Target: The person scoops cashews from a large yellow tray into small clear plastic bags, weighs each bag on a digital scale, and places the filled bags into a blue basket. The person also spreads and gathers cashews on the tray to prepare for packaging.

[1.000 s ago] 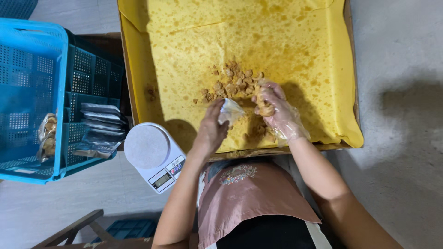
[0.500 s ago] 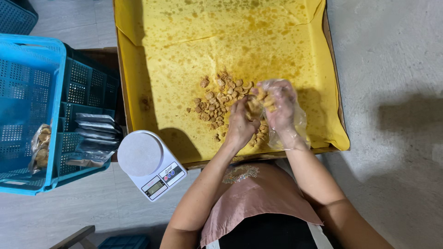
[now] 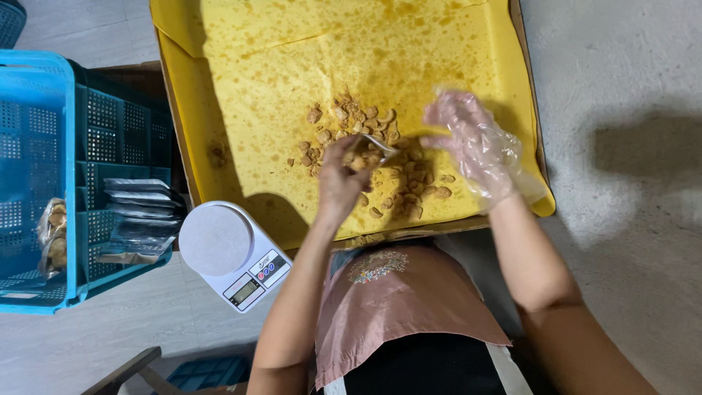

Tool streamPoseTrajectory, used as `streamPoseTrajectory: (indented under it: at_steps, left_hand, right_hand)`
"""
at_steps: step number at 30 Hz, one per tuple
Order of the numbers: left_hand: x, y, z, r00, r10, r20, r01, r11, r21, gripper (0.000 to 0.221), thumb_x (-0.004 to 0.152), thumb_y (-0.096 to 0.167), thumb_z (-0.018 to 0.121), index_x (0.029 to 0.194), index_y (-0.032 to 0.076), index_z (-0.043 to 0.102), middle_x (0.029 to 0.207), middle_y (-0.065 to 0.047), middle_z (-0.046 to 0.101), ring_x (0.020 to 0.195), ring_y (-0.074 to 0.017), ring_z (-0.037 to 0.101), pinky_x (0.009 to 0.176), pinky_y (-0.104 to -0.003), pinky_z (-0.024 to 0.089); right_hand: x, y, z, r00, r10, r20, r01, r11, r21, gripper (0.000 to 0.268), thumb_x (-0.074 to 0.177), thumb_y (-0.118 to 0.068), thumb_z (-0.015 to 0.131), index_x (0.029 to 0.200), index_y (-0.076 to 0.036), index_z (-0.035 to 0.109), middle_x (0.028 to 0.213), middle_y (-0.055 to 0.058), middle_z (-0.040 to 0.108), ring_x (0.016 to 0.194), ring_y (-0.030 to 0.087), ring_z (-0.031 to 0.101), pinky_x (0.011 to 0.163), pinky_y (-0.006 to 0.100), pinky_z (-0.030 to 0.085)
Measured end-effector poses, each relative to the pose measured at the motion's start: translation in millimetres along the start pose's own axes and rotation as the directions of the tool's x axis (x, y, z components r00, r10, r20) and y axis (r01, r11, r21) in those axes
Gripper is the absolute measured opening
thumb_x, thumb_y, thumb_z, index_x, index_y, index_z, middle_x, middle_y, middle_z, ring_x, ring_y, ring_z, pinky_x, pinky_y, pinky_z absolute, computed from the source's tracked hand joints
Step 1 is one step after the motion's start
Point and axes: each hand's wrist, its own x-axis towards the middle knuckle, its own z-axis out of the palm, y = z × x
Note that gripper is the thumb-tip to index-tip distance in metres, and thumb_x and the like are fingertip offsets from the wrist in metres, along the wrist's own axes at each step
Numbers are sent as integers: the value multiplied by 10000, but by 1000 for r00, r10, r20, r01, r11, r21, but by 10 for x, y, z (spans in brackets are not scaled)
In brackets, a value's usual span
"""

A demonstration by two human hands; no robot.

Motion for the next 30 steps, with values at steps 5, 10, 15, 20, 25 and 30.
streamPoseTrajectory:
  at_steps: [5,10,15,20,25,30]
  left_hand:
    - [-55,-139,-767,990,97,-100,-105,992,-76,609,844,-91,611,1430,-24,459,1443,-206,511,770,-200,727,611,-271,667]
    - [-122,-265,-1021,967,142,-211,-135,990,48,588,847,-85,604,1422,-41,487,1446,-203,490,784,-232,724,672,-305,679]
    - [-153,-324,-970,983,86,-165,-85,996,13,593,850,-67,604,1422,-28,454,1472,-182,461,797,-214,744,661,-293,683]
    - [-137,-310,-807,986,125,-113,-124,992,15,594,862,-66,596,1436,-41,442,1500,-186,466,803,-228,738,659,-303,661]
    - [-148,-166,-675,997,71,-5,-72,997,-8,694,837,-80,588,1493,-12,370,1502,-190,427,749,-204,720,662,-269,671]
    - [-156,-131,-248,979,187,78,-193,978,83,730,784,-139,574,1480,-18,390,1502,-195,390,765,-216,695,599,-291,658]
  right_hand:
    - [-240,554,70,591,761,-269,-489,73,-869,751,953,-528,587,1584,-217,327,1645,127,346,1508,319,324,1208,557,263]
    - [-213,1433,293,529,723,-445,-478,-179,-860,1071,866,-434,752,1625,-246,20,1662,204,-139,1474,499,77,1194,514,301]
    - [-314,1885,255,575,775,-262,-226,-157,-961,643,935,-372,663,1498,-141,455,1668,202,201,1507,424,274,1215,534,338]
    - [-467,1863,184,644,738,-201,-299,1,-954,606,898,-310,745,1432,-165,499,1607,203,222,1469,395,245,1187,525,262]
    - [-338,1233,231,626,717,-307,-773,517,-369,335,919,-263,670,1226,-142,609,1194,166,668,1017,289,648,809,385,573]
    - [-184,616,454,992,-112,-65,125,955,268,332,960,-131,793,1235,-188,617,1117,65,596,897,186,594,686,363,566]
